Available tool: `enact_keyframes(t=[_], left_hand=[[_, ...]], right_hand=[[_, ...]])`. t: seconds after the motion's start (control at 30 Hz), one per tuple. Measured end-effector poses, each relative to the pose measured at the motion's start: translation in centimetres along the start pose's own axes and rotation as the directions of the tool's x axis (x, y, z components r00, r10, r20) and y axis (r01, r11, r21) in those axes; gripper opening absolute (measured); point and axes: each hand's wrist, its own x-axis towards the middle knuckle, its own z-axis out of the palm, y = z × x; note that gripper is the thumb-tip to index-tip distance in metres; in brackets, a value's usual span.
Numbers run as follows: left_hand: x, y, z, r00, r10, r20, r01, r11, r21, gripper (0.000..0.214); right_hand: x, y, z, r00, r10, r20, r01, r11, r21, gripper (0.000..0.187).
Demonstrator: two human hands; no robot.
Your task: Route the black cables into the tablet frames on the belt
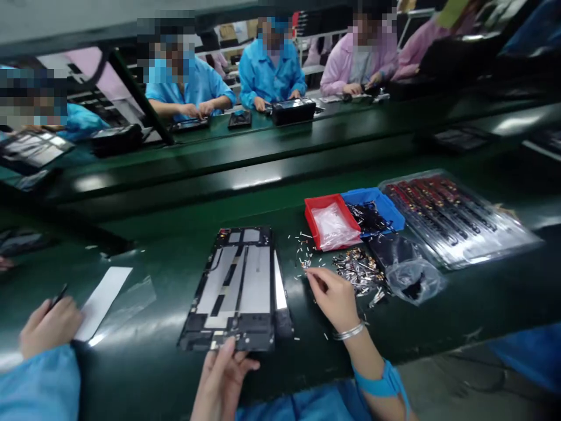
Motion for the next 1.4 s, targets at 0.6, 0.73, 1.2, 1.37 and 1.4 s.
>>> enact_keyframes(t=[0.6,0.73,1.2,1.37,1.4], left_hand=[[8.0,4.2,-3.8,0.890,0.393,0.232,-0.453,0.827,0.334,0.056],[8.3,3.3,-2.7,0.950,0.149,0.275,-0.247,0.897,0.366,0.067],[1.7,-0.6,-4.0,0.990,0.131,0.051,-0.141,0.925,0.353,0.057],[5.1,2.7,-3.8,0.920,0.330,0.210,-0.390,0.821,0.418,0.053],[5.7,3.5,-3.3,0.882,0.387,0.270,-0.470,0.760,0.448,0.052]], right_hand=[[-1.5,-4.5,2.5,0.879,0.239,0.413,-0.283,0.958,0.048,0.055],[-2.6,-5.2,3.2,0.928,0.175,0.330,-0.191,0.981,0.019,0.057],[-4.9,-4.1,-2.9,0.878,0.202,0.435,-0.254,0.965,0.064,0.034],[-2.3,-0.6,-6.7,0.942,0.274,0.196,-0.246,0.957,-0.155,0.021],[-2.1,0.1,-7.3,0.938,0.300,0.175,-0.264,0.943,-0.204,0.020]])
